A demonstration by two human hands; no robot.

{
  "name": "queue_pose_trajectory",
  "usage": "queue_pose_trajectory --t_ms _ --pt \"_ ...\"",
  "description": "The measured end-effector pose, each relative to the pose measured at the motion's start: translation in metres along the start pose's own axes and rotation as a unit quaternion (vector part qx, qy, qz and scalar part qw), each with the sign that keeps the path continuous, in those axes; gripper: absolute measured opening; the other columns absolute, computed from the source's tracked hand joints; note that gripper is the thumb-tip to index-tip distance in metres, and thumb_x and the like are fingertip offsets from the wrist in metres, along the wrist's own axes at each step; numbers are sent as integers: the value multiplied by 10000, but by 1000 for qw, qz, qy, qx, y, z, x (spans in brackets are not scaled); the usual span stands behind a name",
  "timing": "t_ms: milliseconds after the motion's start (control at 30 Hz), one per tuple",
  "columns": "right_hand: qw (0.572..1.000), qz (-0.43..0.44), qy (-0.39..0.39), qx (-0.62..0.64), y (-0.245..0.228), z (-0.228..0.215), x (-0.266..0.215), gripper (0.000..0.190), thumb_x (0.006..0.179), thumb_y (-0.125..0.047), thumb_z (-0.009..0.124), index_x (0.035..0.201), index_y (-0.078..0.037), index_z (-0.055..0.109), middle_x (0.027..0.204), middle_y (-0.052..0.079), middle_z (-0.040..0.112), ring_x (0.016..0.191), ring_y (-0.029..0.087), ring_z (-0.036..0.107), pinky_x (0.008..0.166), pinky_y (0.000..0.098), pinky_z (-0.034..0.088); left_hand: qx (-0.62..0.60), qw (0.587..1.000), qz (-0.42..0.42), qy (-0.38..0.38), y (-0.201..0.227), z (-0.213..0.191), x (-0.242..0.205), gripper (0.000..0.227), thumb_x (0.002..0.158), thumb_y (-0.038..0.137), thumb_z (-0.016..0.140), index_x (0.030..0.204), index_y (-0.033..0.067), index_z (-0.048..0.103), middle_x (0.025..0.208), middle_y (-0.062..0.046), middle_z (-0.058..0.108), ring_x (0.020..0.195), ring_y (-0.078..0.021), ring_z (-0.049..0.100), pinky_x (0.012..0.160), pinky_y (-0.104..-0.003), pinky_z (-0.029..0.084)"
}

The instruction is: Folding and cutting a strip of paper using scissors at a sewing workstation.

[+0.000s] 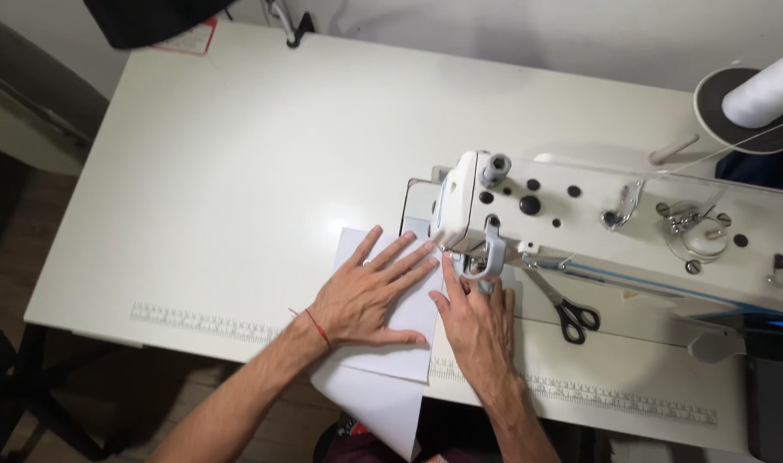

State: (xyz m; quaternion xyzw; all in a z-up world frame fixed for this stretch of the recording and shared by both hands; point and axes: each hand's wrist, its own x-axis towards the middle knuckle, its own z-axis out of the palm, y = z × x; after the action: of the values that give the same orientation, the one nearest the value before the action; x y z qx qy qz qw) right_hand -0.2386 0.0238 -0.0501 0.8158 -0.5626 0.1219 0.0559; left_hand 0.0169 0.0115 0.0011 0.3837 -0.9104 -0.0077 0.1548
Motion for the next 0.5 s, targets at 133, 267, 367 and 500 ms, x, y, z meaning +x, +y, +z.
queue_pose_trajectory --t_ms 133,267,367,500 --pt "999 -4 15 -27 -3 -10 5 757 1010 -555 841 1683 -258 664 1318 26 825 1288 397 688 884 546 602 -13 1000 -8 11 1 -5 2 1248 971 1021 422 1845 131 369 1923 -95 372 1783 -369 337 1459 -683 127" --pt "1000 4 7 -25 -4 -10 5 742 1036 -567 808 1693 -261 651 1243 10 814 1252 381 678 875 540 588 -10 1000 -7 15 1 -4 1 1332 917 1068 422 1845 114 363 1924 -95 370 1785 -377 333 1454 -694 135" --pt "999 1 14 -33 -3 -6 4 753 1010 -573 837 1678 -270 667 1218 0 808 1193 371 691 862 549 598 -12 1000 -12 17 3 -5 1 1368 884 1088 438 1840 113 372 1920 -98 378 1776 -385 353 1447 -705 145" --pt "999 26 -22 -12 1 3 1 785 1026 -643 764 1725 -316 616 1306 -6 803 1272 397 663 997 650 604 -11 1000 -9 17 2 -6 1 1361 883 1083 466 1839 119 378 1919 -88 382 1776 -379 347 1441 -708 156"
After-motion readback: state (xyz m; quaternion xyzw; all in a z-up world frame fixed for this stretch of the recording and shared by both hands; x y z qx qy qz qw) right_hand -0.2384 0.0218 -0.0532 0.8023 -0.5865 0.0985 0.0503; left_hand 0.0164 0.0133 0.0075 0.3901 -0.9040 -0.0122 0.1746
